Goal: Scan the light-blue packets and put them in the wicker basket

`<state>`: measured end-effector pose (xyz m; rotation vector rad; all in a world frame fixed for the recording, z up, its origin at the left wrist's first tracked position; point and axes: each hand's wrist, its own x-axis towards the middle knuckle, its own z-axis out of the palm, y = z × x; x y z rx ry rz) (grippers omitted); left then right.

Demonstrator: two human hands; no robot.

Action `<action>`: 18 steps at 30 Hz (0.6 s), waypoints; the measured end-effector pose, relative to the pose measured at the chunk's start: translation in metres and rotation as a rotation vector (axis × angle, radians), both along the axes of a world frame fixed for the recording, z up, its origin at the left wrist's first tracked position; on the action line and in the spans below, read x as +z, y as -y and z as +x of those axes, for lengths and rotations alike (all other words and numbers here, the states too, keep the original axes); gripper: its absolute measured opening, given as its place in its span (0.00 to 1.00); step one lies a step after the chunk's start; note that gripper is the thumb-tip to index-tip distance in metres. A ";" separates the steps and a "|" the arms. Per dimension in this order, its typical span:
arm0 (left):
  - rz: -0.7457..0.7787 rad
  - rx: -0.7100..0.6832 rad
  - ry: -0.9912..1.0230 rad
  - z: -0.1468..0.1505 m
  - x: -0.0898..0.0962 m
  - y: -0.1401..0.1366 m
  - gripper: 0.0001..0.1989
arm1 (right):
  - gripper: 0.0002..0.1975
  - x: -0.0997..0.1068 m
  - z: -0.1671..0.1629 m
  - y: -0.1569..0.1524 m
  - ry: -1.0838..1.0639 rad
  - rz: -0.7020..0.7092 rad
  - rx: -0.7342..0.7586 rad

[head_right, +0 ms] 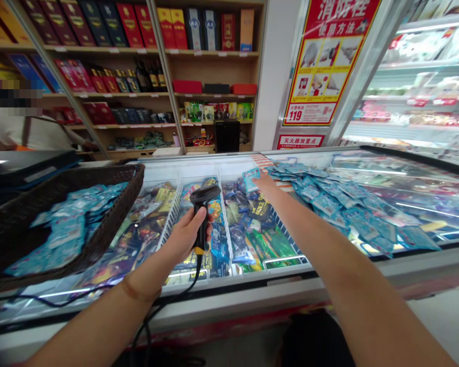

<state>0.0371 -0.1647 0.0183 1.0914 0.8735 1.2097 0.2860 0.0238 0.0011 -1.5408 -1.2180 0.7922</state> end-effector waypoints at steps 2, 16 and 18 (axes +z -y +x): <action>0.013 -0.024 -0.017 0.000 -0.002 0.001 0.26 | 0.06 -0.003 -0.027 0.009 -0.196 -0.026 0.058; 0.144 -0.136 -0.206 0.010 -0.008 0.006 0.25 | 0.15 0.010 -0.063 0.056 -0.708 0.081 0.348; 0.144 -0.144 -0.210 0.010 -0.008 0.006 0.26 | 0.13 0.012 -0.064 0.057 -0.715 0.093 0.354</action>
